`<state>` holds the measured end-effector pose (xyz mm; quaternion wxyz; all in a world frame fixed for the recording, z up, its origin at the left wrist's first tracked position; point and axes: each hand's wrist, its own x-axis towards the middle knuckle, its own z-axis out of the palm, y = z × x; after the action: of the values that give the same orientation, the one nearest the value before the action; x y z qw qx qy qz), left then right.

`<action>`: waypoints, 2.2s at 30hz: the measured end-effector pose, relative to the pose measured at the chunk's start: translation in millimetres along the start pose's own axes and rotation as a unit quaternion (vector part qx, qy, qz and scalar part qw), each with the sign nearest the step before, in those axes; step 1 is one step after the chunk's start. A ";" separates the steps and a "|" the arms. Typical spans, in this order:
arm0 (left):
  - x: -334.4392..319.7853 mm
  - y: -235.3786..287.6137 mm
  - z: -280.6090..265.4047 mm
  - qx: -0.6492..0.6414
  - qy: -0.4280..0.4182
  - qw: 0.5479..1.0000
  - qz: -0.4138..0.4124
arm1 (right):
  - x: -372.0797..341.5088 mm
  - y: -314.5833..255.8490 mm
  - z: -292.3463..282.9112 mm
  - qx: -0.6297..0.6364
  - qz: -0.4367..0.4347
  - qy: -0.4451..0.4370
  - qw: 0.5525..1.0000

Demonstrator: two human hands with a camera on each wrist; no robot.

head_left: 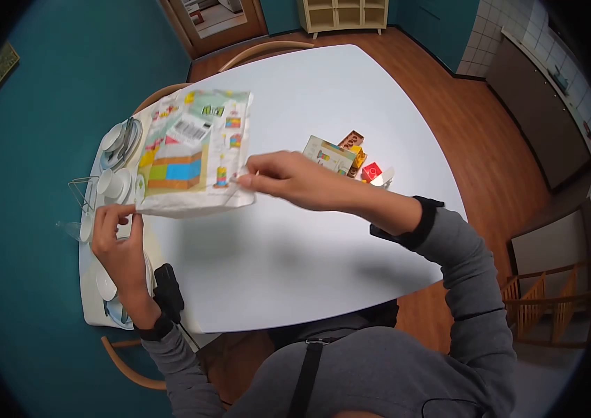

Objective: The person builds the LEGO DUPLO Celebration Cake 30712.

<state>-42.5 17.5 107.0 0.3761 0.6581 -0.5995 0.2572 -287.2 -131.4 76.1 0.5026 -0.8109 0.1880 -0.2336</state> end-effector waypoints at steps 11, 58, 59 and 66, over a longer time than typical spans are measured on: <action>-90.7 -75.4 7.6 0.071 -0.378 0.891 -0.241 | -20.3 55.8 -36.3 -0.281 0.121 -0.121 0.944; 20.9 119.2 152.6 -0.009 -0.378 0.925 -0.033 | -76.0 40.6 -113.7 -0.110 -0.051 0.430 0.895; 16.3 101.8 154.8 0.027 -0.398 0.914 -0.078 | -78.5 37.1 -116.3 -0.068 -0.032 0.436 0.897; -36.3 -12.4 109.5 0.082 -0.593 0.785 -0.160 | -79.2 40.0 -115.2 -0.108 -0.045 0.439 0.891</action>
<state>-48.0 -49.0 12.0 -0.0732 0.7954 -0.5675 -0.1997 -420.4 -189.4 69.4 0.2669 -0.6825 0.3773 -0.5663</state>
